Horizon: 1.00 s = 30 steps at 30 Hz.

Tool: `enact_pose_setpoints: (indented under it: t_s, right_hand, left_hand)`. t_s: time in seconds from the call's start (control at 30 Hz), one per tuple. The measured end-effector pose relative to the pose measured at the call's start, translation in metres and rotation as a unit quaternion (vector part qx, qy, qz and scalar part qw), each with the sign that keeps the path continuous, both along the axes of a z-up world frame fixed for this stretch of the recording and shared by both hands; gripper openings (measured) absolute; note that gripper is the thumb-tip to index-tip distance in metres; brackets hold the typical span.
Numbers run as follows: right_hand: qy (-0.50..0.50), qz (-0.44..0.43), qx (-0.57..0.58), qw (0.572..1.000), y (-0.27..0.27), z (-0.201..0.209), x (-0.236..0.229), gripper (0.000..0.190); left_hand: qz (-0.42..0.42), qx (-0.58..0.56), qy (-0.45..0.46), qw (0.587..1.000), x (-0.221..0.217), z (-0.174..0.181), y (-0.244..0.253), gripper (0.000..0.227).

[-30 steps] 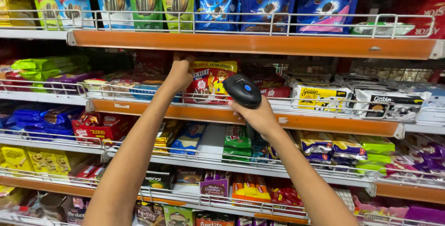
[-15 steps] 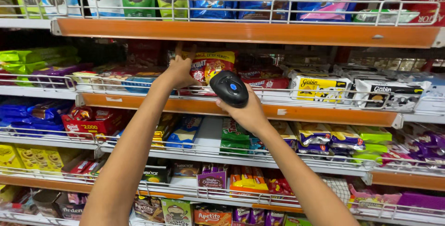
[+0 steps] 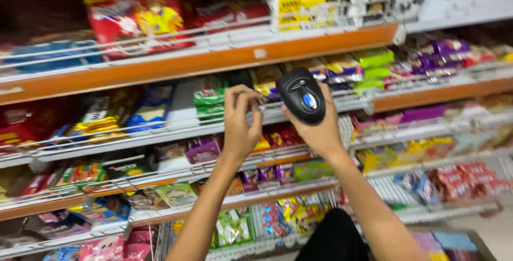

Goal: The person scans snacks from a box using a handheld scanner and places them onto the supermarket shelves.

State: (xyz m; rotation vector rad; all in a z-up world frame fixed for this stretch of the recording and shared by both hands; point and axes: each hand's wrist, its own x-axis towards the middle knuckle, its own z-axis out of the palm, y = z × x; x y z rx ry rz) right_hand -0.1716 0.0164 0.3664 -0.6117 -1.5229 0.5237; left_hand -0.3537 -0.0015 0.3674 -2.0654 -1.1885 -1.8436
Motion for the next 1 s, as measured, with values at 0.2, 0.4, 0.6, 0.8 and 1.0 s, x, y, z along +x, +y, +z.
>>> enact_pose_setpoints:
  t_s: [0.2, 0.4, 0.6, 0.8, 1.0]
  right_hand:
    - [-0.013, -0.134, -0.139, 0.981, -0.032, -0.126, 0.135, 0.043]
    - [-0.099, -0.333, -0.289, 0.892, -0.087, -0.251, 0.265, 0.037]
    - [-0.124, -0.479, -0.336, 0.802, -0.140, -0.355, 0.355, 0.035]
    - [-0.034, -0.517, -0.443, 0.732, -0.147, -0.416, 0.380, 0.036]
    - [-0.053, -0.499, -0.492, 0.711, -0.137, -0.460, 0.398, 0.037]
  left_hand:
    - [-0.210, -0.154, 0.000, 0.965, 0.133, -0.126, 0.033, 0.028]
    - [-0.375, -0.311, 0.051, 0.872, 0.267, -0.272, 0.066, 0.032]
    - [-0.415, -0.412, 0.112, 0.803, 0.370, -0.448, 0.063, 0.031]
    - [-0.363, -0.553, 0.225, 0.715, 0.443, -0.594, 0.055, 0.035]
    - [-0.310, -0.508, 0.437, 0.674, 0.504, -0.706, 0.044, 0.034]
